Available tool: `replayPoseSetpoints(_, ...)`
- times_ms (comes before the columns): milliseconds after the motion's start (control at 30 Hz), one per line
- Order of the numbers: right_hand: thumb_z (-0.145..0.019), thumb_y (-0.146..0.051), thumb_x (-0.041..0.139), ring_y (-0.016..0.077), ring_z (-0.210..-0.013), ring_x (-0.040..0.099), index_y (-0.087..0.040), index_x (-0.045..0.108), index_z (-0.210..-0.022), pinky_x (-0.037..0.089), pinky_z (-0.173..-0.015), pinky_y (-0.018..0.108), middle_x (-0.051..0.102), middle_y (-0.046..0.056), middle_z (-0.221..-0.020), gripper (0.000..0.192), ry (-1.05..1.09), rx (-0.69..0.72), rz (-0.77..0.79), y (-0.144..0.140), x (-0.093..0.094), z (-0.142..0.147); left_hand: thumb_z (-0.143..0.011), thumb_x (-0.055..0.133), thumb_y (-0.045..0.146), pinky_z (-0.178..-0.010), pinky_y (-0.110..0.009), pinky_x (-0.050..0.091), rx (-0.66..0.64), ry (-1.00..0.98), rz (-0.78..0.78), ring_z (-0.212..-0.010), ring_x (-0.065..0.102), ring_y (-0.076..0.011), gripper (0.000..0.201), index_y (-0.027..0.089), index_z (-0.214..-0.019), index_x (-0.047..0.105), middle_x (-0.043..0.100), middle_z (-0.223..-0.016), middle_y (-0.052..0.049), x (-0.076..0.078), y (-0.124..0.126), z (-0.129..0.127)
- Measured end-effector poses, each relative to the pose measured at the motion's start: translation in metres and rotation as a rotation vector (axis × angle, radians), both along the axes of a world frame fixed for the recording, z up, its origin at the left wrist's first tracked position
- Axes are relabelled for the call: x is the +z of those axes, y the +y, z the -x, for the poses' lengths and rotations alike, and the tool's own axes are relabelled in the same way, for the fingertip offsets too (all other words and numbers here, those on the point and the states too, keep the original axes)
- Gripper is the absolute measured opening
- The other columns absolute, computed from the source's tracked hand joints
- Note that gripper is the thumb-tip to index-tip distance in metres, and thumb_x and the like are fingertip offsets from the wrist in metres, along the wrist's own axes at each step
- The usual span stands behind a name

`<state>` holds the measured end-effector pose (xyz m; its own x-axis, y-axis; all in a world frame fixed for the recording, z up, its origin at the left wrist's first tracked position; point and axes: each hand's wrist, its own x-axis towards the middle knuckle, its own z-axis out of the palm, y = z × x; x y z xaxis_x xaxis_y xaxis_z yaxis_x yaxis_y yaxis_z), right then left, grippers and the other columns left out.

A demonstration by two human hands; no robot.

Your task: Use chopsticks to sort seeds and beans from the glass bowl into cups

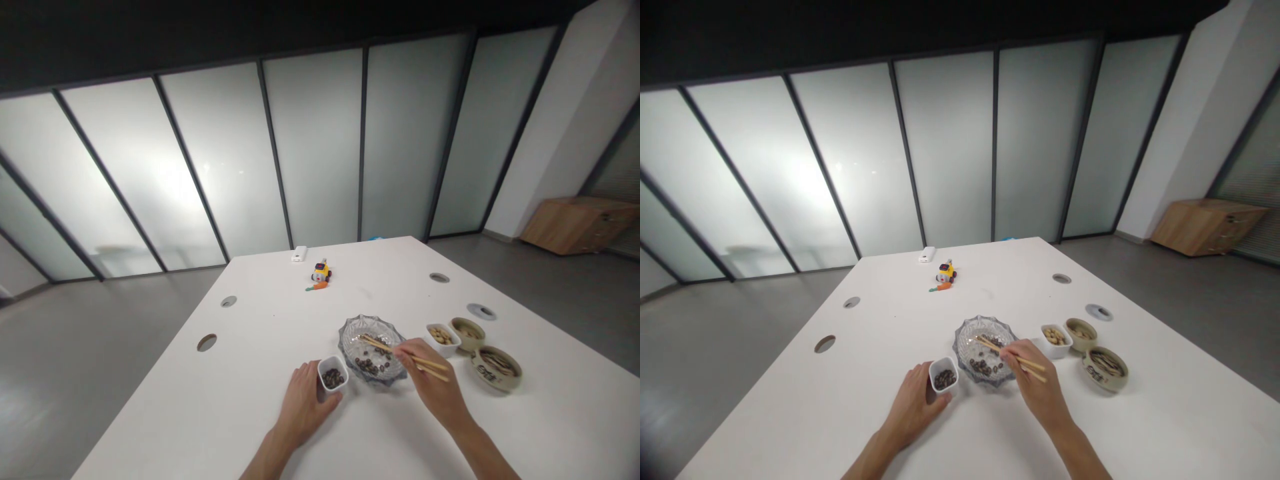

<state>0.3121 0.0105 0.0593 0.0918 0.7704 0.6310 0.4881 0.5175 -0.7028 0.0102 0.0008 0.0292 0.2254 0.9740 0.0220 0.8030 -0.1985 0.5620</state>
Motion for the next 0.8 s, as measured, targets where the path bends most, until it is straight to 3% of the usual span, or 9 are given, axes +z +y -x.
replayPoseSetpoints(300, -0.115, -0.050, 0.064, 0.0251, -0.084, 0.082, -0.028, 0.084, -0.098, 0.067, -0.076, 0.034, 0.083, 0.008, -0.093, 0.034, -0.174, 0.162, -0.082, -0.0026, -0.0026, 0.0038, -0.093, 0.078, 0.036, -0.105, -0.040, 0.046, 0.000, -0.012, -0.012, -0.113, 0.067, -0.0315, 0.030, 0.024, -0.119, 0.069, 0.077, -0.120, -0.008, -0.0026, 0.0002, -0.0004)
replayPoseSetpoints(800, -0.114, -0.055, 0.064, 0.0234, -0.079, 0.082, -0.026, 0.084, -0.092, 0.068, -0.073, 0.032, 0.083, 0.008, -0.089, 0.042, -0.123, 0.104, -0.068, -0.0039, 0.0020, 0.0029, -0.093, 0.078, 0.037, -0.104, -0.040, 0.047, -0.005, -0.012, 0.002, -0.111, 0.066, -0.0310, 0.031, 0.023, -0.119, 0.069, 0.076, -0.119, -0.008, -0.0019, -0.0003, 0.0007)
